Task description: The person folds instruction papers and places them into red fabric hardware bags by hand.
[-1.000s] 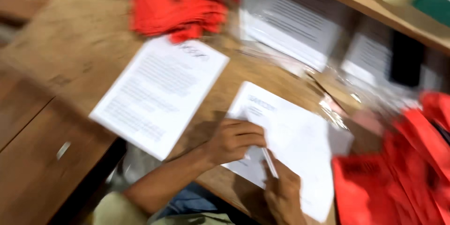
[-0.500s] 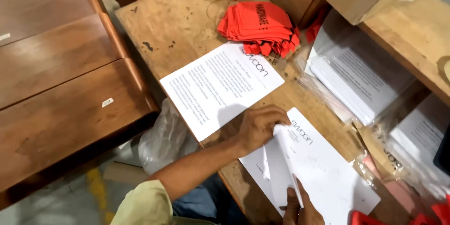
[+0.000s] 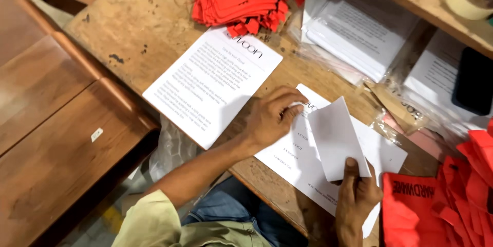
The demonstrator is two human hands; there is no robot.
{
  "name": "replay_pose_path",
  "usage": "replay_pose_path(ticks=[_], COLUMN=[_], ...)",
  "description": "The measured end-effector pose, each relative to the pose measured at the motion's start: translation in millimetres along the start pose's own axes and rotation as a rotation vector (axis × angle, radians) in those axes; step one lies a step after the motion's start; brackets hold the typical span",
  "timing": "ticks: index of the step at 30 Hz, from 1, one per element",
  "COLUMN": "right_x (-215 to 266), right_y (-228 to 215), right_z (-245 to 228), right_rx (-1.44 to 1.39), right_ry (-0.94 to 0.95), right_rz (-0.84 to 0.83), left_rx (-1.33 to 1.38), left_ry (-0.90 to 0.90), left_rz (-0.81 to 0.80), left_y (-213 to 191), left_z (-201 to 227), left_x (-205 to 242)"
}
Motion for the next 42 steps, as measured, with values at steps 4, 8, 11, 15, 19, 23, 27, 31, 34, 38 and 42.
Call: replay_pose_path(ticks=[4, 8, 11, 15, 19, 23, 27, 31, 34, 38, 42], right_x=[-3, -10, -15, -19, -23, -19, -17, -19, -15, -9, -20], right_y=[4, 9, 12, 13, 11, 12, 11, -1, -2, -2, 7], right_z=[8, 8, 12, 9, 2, 4, 6, -20, -11, 11, 52], right_rx=[0.042, 0.281, 0.374, 0.434, 0.442, 0.459, 0.343, 0.126, 0.145, 0.191, -0.541], right_ry=[0.034, -0.041, -0.136, -0.197, -0.227, -0.315, -0.3, -0.271, -0.29, -0.185, -0.072], right_rz=[0.01, -0.018, -0.03, -0.013, 0.016, -0.006, 0.096, 0.188, 0.192, 0.044, -0.12], left_rx=[-0.226, -0.675, -0.891, -1.012, -1.005, -1.116, -1.032, -0.845, -0.829, -0.579, -0.388], left_ry=[0.083, 0.038, -0.174, -0.35, -0.292, -0.226, 0.046, 0.41, 0.548, 0.649, 0.771], left_rz=[0.07, 0.203, -0.006, -0.22, -0.147, 0.061, 0.381, 0.353, 0.298, 0.162, -0.24], left_y=[-49, -107, -118, -109, -105, -116, -123, -111, -88, -44, -13], left_z=[-35, -112, -166, -173, -194, -223, -142, -36, 10, 34, 68], left_x=[-66, -171, -227, -251, -260, -250, -221, -159, -120, -71, -13])
Point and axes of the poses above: each hand's wrist, its own x-axis away from the middle knuckle, its own y-axis out of the palm, z = x × y, the point moved 3 cm from there along -x, towards the middle knuckle, and after that the axes turned 8 degrees about -z, right-handed, at the moved point
